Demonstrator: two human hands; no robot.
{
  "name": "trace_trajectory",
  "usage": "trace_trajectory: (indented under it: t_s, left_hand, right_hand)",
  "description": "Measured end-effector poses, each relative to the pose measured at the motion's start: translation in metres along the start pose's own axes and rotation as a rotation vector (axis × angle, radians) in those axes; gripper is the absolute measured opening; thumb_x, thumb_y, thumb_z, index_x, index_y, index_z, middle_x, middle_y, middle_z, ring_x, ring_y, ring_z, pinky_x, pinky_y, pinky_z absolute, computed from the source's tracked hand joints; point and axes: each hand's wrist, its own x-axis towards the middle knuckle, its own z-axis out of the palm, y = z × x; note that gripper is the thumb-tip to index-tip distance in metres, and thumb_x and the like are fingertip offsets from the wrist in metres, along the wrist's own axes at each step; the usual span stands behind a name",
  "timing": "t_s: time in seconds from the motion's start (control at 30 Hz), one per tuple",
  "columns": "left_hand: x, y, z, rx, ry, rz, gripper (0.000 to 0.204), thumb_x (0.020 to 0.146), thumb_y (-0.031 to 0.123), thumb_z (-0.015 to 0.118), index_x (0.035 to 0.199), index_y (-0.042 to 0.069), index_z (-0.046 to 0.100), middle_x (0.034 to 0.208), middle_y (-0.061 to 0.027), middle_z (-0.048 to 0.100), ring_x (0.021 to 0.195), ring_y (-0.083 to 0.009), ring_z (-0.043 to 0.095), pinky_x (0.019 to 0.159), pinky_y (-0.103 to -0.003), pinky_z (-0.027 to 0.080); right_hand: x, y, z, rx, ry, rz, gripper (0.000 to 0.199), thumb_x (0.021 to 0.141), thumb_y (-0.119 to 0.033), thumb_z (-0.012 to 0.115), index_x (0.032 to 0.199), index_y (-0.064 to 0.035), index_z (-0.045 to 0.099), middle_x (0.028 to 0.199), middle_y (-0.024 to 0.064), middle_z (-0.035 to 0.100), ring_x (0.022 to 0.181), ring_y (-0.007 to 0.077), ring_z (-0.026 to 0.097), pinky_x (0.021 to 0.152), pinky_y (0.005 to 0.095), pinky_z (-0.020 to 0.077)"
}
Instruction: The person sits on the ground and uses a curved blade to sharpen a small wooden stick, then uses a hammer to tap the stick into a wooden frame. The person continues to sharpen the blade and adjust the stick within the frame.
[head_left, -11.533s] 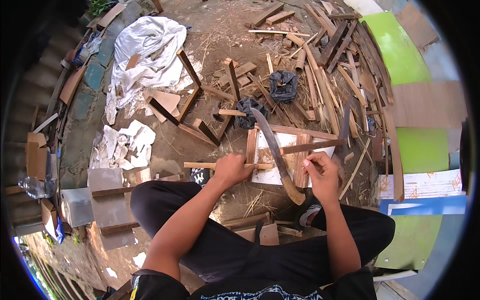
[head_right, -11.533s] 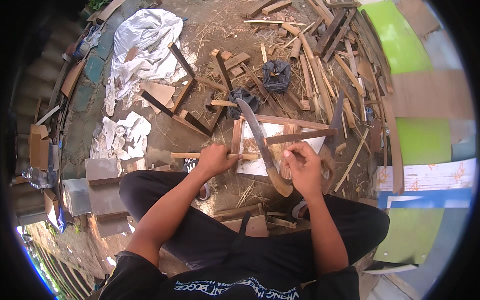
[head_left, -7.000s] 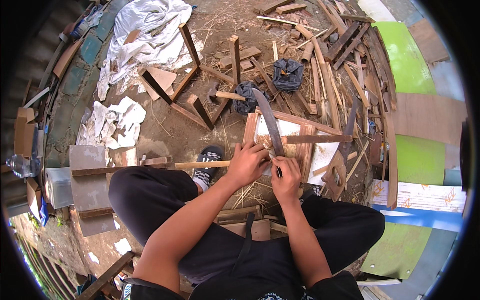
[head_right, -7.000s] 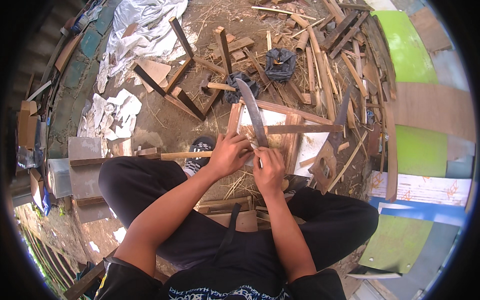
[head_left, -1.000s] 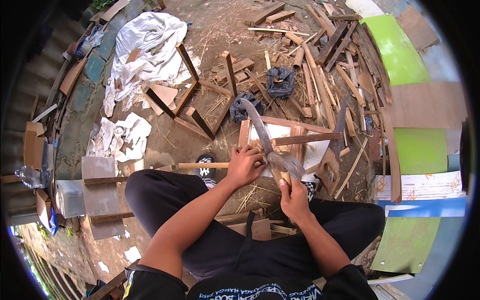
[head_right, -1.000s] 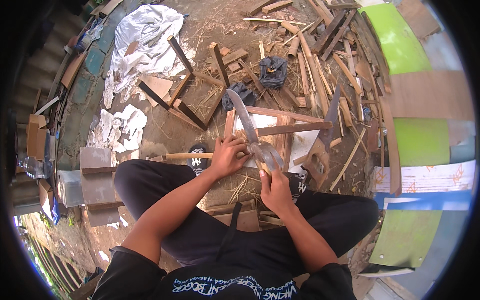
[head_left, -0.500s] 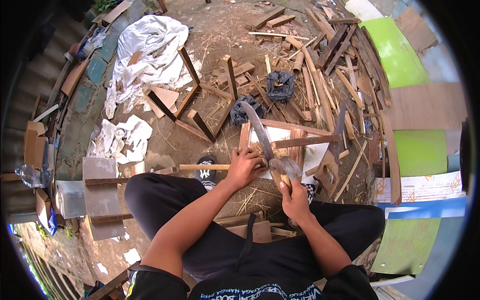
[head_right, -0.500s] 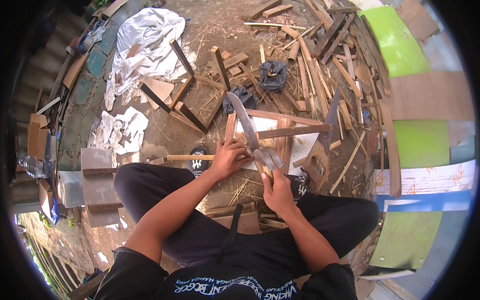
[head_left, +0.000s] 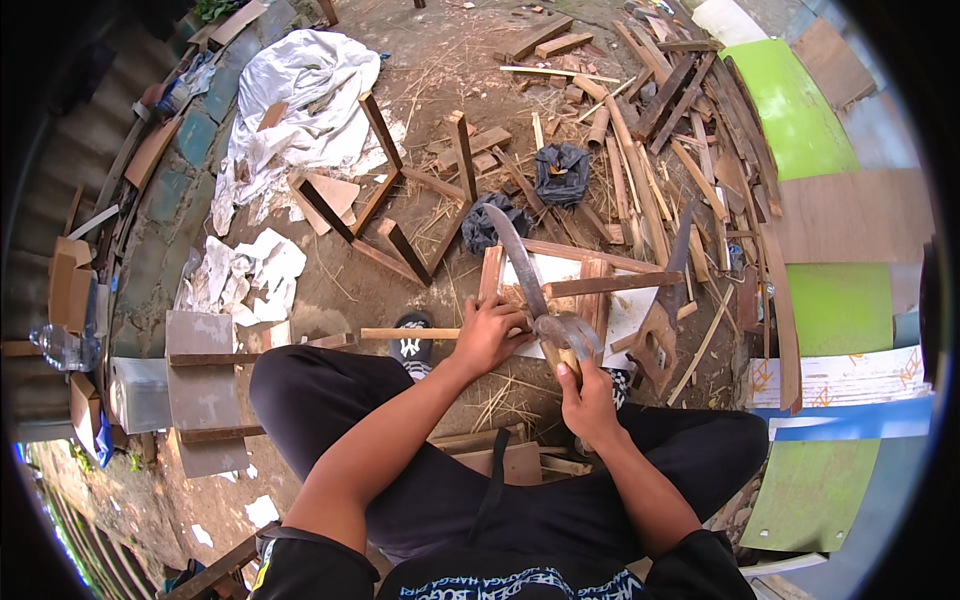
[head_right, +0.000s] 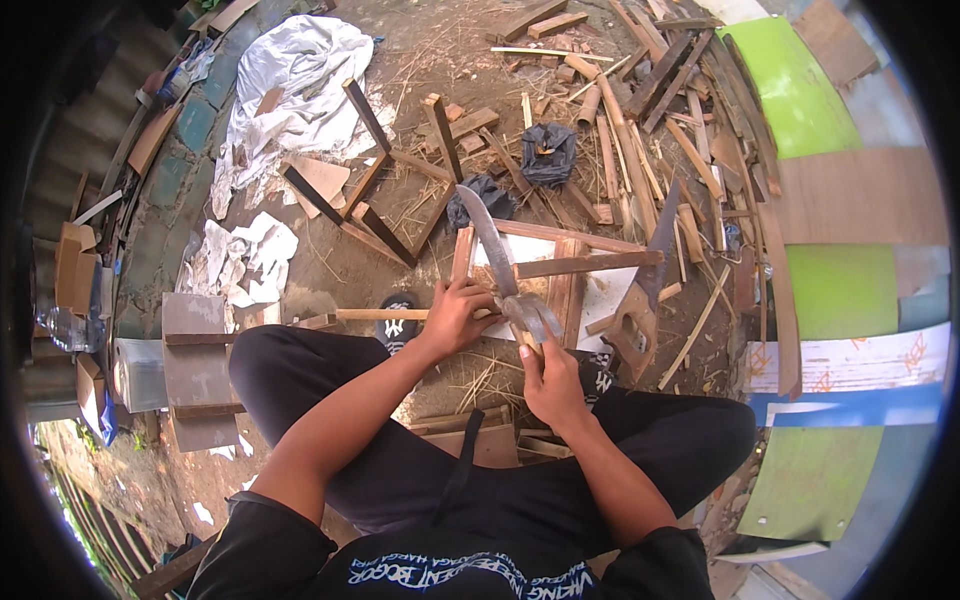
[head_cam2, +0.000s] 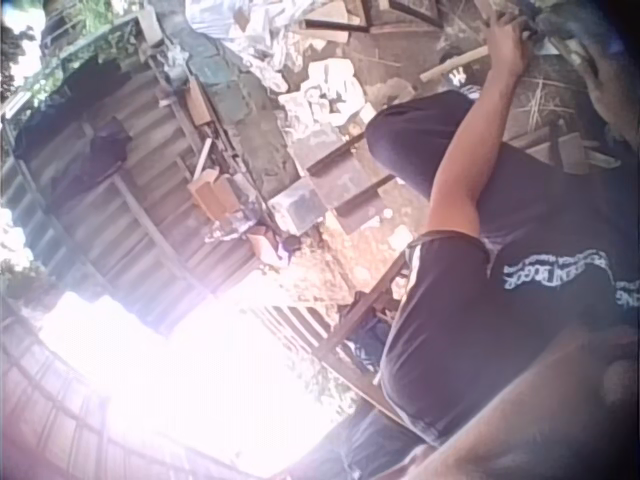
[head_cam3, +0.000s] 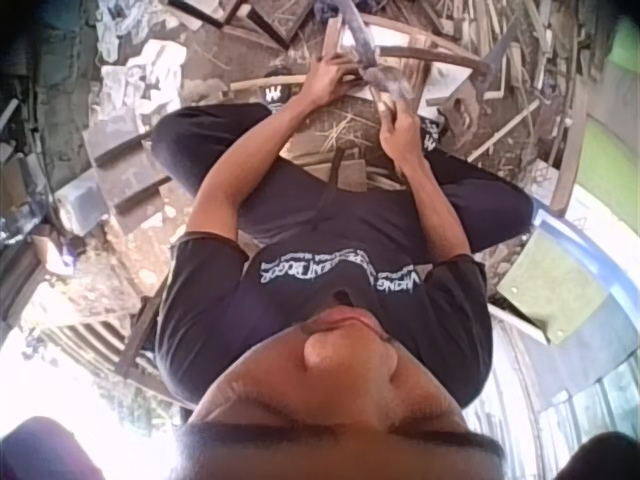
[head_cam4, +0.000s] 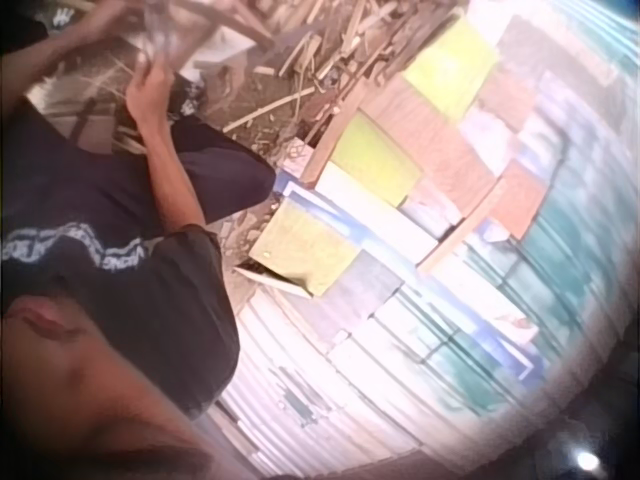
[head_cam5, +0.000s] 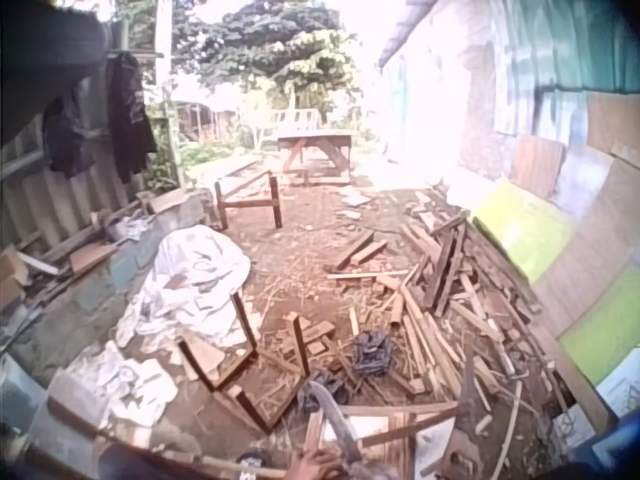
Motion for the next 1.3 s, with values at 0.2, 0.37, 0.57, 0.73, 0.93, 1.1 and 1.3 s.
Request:
trace_trajectory:
  t_s: [0.2, 0.37, 0.57, 0.73, 0.93, 1.1, 1.3]
  left_hand:
    - [-0.001, -0.001, 0.001, -0.033, 0.019, 0.009, 0.019, 0.083, 0.033, 0.084, 0.088, 0.016, 0.079, 0.1, 0.0017, 0.075, 0.11, -0.0212, 0.063, 0.095, -0.051, 0.039]
    - [0.0, 0.001, 0.0, -0.013, -0.008, 0.005, 0.018, 0.083, 0.032, 0.084, 0.089, 0.016, 0.08, 0.099, 0.0025, 0.075, 0.109, -0.0206, 0.063, 0.094, -0.052, 0.04]
    - [0.0, 0.0, 0.0, 0.013, -0.003, 0.006, 0.017, 0.08, 0.03, 0.087, 0.086, 0.016, 0.079, 0.103, 0.0045, 0.076, 0.109, -0.019, 0.064, 0.093, -0.047, 0.041]
    - [-0.001, -0.002, 0.002, 0.011, 0.011, 0.015, 0.017, 0.081, 0.03, 0.086, 0.088, 0.016, 0.079, 0.102, 0.0041, 0.075, 0.108, -0.0194, 0.064, 0.093, -0.049, 0.041]
    - [-0.001, -0.001, 0.001, -0.022, 0.002, 0.015, 0.017, 0.083, 0.03, 0.085, 0.088, 0.015, 0.078, 0.101, 0.0034, 0.075, 0.107, -0.0201, 0.063, 0.093, -0.05, 0.04]
    - [-0.001, -0.003, -0.001, 0.03, -0.02, 0.019, 0.018, 0.081, 0.03, 0.087, 0.086, 0.015, 0.078, 0.102, 0.004, 0.075, 0.107, -0.019, 0.064, 0.091, -0.048, 0.041]
    - [0.002, 0.0, 0.0, -0.009, -0.003, 0.018, 0.017, 0.085, 0.03, 0.083, 0.087, 0.015, 0.077, 0.097, 0.0039, 0.073, 0.106, -0.0205, 0.062, 0.092, -0.05, 0.04]
  right_hand:
    - [0.001, -0.002, -0.003, -0.002, -0.08, 0.043, 0.044, 0.105, -0.009, 0.059, 0.144, 0.0085, 0.05, 0.091, 0.031, 0.068, 0.084, 0.0499, 0.069, 0.073, 0.0502, 0.0523]
    - [-0.001, -0.002, -0.007, -0.029, -0.113, 0.096, 0.042, 0.104, -0.009, 0.059, 0.143, 0.0074, 0.051, 0.088, 0.0291, 0.068, 0.081, 0.0502, 0.068, 0.071, 0.0506, 0.0518]
    - [0.001, 0.001, -0.001, 0.023, 0.031, 0.023, 0.019, 0.105, -0.012, 0.059, 0.113, 0.0055, 0.057, 0.079, 0.0246, 0.066, 0.071, 0.0458, 0.065, 0.064, 0.0486, 0.0495]
    - [0.004, -0.001, 0.003, -0.05, 0.004, -0.019, 0.017, 0.105, -0.012, 0.06, 0.102, 0.0053, 0.059, 0.075, 0.0238, 0.065, 0.066, 0.0431, 0.065, 0.061, 0.0476, 0.0481]
    - [-0.001, -0.003, -0.001, 0.007, 0.038, -0.021, 0.02, 0.106, -0.01, 0.058, 0.116, 0.0071, 0.059, 0.078, 0.0275, 0.064, 0.068, 0.0475, 0.064, 0.061, 0.0489, 0.0476]
    - [0.0, -0.006, 0.003, -0.031, 0.016, 0.018, 0.022, 0.105, -0.01, 0.059, 0.119, 0.0071, 0.058, 0.078, 0.0265, 0.065, 0.068, 0.0466, 0.064, 0.061, 0.0489, 0.048]
    - [-0.005, 0.002, 0.002, -0.02, 0.0, 0.001, 0.031, 0.104, -0.009, 0.06, 0.13, 0.0078, 0.056, 0.084, 0.03, 0.066, 0.076, 0.0503, 0.066, 0.068, 0.0517, 0.0506]
